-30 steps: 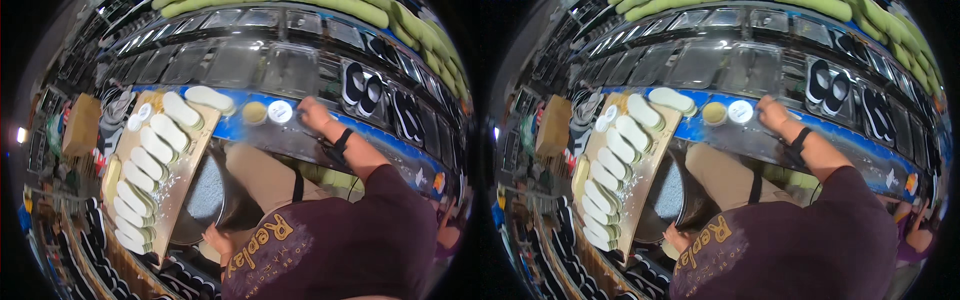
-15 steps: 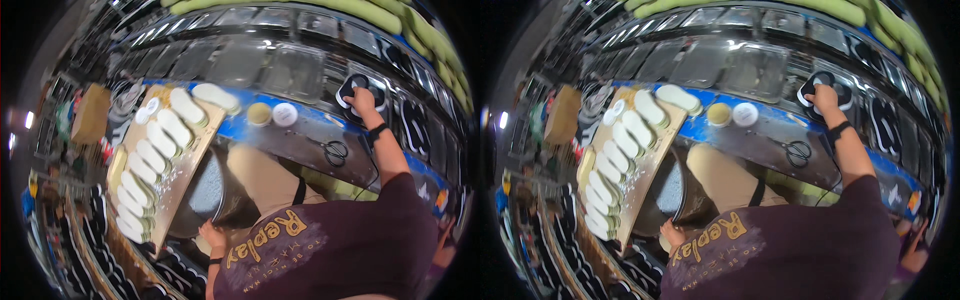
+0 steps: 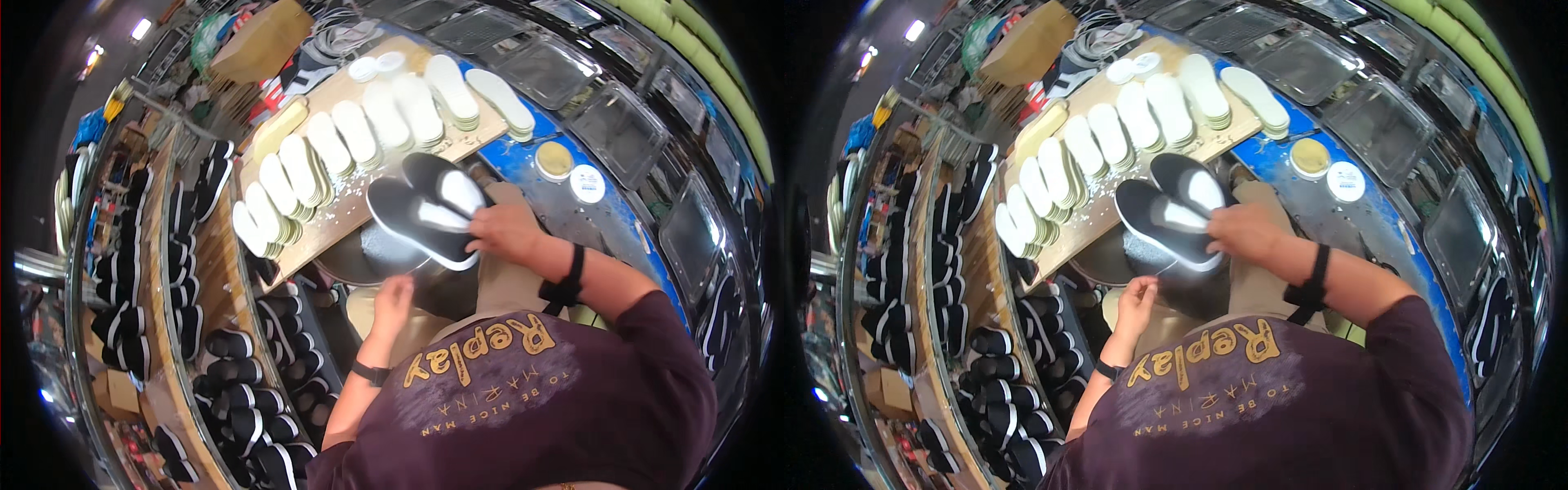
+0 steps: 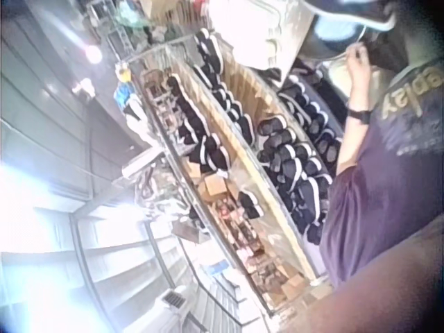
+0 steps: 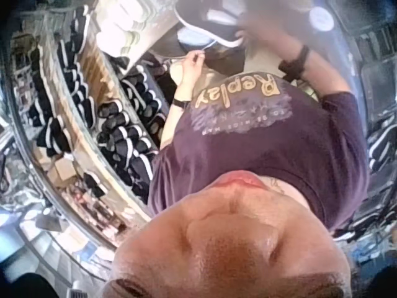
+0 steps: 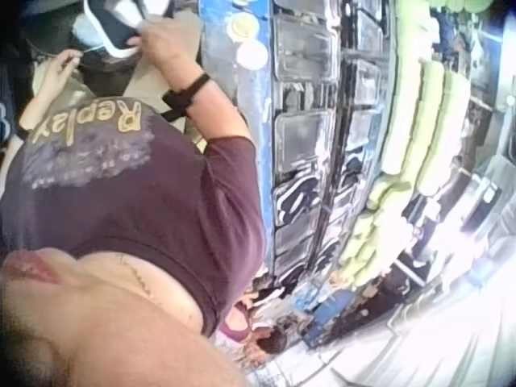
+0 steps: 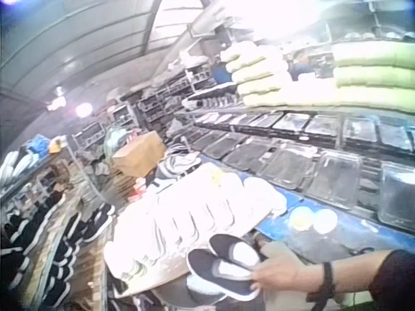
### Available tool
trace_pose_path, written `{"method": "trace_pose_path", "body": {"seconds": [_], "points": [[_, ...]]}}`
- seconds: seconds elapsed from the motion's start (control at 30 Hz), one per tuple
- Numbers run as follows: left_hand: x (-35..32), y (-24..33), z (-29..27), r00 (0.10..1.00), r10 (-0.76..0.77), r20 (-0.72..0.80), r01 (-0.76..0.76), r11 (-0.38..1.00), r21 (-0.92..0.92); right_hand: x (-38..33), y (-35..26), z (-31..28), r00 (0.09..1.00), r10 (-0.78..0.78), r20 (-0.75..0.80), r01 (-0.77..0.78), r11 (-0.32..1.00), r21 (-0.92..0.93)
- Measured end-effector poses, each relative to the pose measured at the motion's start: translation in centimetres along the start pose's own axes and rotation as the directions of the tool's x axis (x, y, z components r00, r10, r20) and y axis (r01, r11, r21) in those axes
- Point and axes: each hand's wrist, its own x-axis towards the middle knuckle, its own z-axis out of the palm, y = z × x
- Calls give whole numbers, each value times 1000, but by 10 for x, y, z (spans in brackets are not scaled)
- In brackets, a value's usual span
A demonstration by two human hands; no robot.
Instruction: Trimming excess material from shoe soles and inserting insoles into finished shoes at a factory workstation.
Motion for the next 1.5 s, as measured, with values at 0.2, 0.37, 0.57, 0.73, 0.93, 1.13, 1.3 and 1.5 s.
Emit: {"method": "trace_pose_path", "body": {"seconds": [0.2, 0.37, 0.57, 0.73, 0.93, 1.13, 1.3, 1.5], "points": [[9, -10, -15, 972, -160, -170, 98, 941, -323, 39, -59, 83, 960, -105, 258, 61, 983, 175], [31, -29, -53, 992, -124, -13, 125, 978, 167, 4, -35, 63, 983, 13, 181, -95, 886, 453], [84, 33, -26, 995, -84, 58, 56, 927, 372, -115, 56, -15, 634, 771, 60, -771, 636, -21], [101, 11, 11, 980, -150, -133, 197, 834, 516, -279, 91, -39, 67, 968, 241, -760, 206, -616], [71, -15, -2, 933, 7, -359, -41, 996, -86, -316, 54, -12, -9, 998, 55, -855, 21, -519], [36, -4, -52, 947, -281, 153, 238, 301, -923, -232, 64, 9, 486, 868, -105, -870, 469, -150], [26, 34, -62, 963, -236, 128, 208, 354, -912, -63, 6, 6, 711, 702, -31, -672, 693, 261], [25, 62, -65, 985, -170, 40, 121, 498, -859, 49, -70, 13, 949, 307, -67, -249, 864, 437]]}}
